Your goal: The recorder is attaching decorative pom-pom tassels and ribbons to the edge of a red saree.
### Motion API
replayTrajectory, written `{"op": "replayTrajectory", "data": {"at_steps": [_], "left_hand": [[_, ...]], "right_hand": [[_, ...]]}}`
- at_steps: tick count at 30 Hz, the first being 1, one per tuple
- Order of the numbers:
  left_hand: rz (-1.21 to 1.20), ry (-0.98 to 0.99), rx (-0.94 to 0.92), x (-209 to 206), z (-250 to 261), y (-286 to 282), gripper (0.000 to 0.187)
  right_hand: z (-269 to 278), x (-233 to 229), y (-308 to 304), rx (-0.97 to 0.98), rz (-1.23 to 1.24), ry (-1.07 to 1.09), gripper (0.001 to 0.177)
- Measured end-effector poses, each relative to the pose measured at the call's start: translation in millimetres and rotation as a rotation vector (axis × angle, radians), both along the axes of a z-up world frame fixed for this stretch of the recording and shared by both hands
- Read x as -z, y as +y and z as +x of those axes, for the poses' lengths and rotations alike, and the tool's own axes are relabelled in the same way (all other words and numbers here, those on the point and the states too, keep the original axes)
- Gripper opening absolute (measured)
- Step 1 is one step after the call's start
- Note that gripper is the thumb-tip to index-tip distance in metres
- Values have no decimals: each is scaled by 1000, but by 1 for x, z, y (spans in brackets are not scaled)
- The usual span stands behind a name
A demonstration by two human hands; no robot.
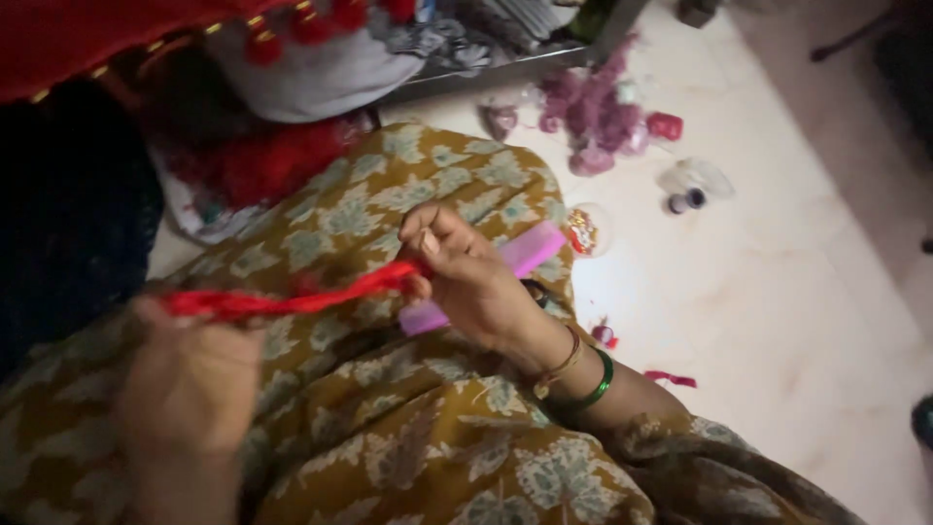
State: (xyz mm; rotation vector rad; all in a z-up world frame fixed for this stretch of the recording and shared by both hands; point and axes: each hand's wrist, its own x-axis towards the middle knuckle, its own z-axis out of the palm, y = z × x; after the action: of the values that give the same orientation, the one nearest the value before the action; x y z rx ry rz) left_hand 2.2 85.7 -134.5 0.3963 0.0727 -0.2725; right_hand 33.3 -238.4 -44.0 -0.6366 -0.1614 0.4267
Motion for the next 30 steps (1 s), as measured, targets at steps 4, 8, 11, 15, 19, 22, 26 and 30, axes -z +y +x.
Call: {"op": "replayTrajectory", "data": {"at_steps": [4,8,11,15,19,22,26,30], "left_hand": [[854,49,-146,-104,13,-46,19],[1714,-415,116,-107,19,-82,10],[1586,-504,173,-117,21,-103,10],[1521,-158,284,-97,25,-97,9],[982,-57,376,-54,28,-86,11],[999,-52,464,-61,31,-111,11],[1554,-143,558,-95,46,-133,13],[1844,-198,577,-59,74,-98,22]], "right_hand": [[5,1,-14,245,-666,-345,30],[-11,-31,6,328,-1000,-831,47],[-25,-20,13,173,-957,-719,46],[-31,9,-13,143,-1023,-580,27],[-52,7,-50,235,-994,-506,15],[-81,16,-70,237,-993,-280,14],[-116,21,-97,321,-960,131,16],[-172,51,-180,644,-1080,550,22]]}}
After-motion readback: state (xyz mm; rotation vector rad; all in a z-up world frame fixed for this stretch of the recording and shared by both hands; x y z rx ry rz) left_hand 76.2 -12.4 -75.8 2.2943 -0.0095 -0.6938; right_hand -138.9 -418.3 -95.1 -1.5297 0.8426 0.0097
